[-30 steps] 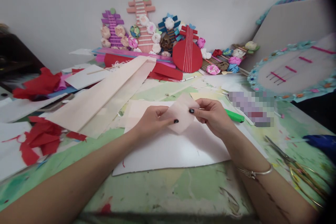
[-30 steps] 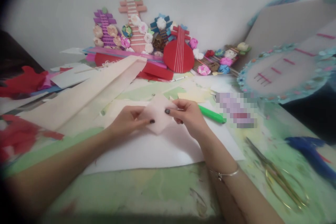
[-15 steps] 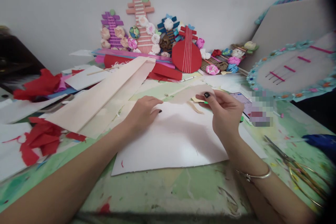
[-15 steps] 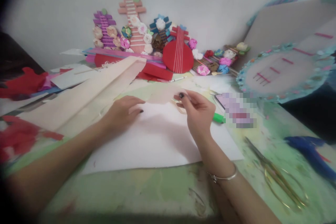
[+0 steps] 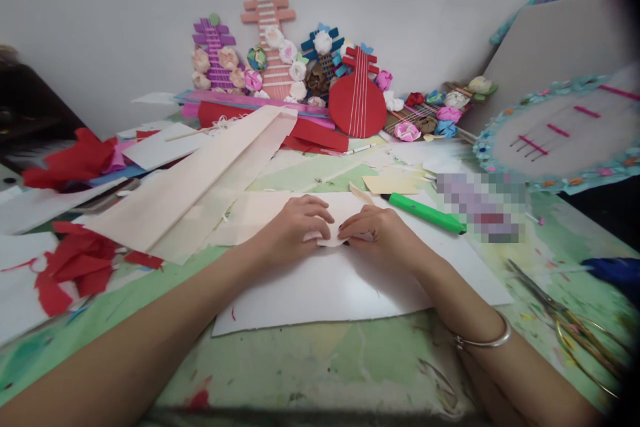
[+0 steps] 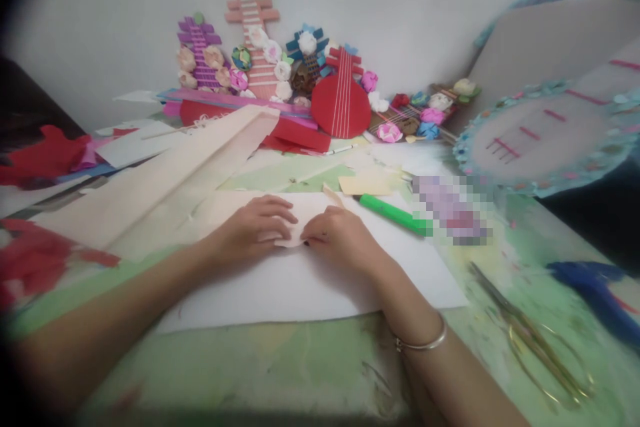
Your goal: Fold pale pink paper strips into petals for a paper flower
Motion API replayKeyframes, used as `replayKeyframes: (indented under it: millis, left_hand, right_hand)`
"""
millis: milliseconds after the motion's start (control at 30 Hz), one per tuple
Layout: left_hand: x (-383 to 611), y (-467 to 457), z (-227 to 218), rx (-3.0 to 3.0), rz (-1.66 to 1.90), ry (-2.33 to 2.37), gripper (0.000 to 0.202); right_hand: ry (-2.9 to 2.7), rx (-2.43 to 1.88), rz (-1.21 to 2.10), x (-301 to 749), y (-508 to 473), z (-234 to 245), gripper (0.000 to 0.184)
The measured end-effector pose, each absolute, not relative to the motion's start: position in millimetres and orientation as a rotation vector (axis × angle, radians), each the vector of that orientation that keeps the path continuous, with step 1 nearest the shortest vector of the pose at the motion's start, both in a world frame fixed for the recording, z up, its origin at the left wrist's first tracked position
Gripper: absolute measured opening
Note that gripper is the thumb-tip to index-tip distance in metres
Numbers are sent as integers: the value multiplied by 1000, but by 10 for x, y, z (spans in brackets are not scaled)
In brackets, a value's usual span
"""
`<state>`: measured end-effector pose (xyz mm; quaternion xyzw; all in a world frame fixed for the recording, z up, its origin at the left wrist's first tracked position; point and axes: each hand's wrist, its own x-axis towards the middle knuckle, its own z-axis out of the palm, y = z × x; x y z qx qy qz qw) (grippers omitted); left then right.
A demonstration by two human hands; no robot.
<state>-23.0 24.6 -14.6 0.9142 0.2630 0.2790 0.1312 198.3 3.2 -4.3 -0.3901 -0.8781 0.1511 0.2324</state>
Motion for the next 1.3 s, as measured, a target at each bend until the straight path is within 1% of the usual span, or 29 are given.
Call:
replayKeyframes:
  millis: [133,267,400,500,633,833,933,1067,1300]
  left_hand:
    - [-240,232,-98,2554,688,654,19]
    - [-283,232,-17,2478,526,636,19]
    - [-323,250,22,2465,474,620,18]
    - [-331,252,41,2462,433,618,18]
    - [-310,236,58,2466,420,611,17]
    - [-249,229,-4,2464,466,663,20]
    - [-227,229,-40,2366,510,778,15]
    - [-203,208,-49,2209,529,912,12]
    - [-149,164,-50,2096,573,998,8]
  right_hand:
    - [-2409,-1127,517,2027,24,28,20]
    - [-2422,-1117,683,2059,3,111,21]
    - [-2395,-1112,834,2076,-19,160,17]
    - [-2392,-1067,885,2092,-20,165,14]
    - [-2416,-961,894,2096,3,141,18]
    - [-2529,-967,687,1991,23,63,27]
    - [-2514,-1033,654,1947,14,41,26]
    - [-2451,-1127,707,1932,5,34,22]
    - [-2428,-1181,765,1936,11,2,14]
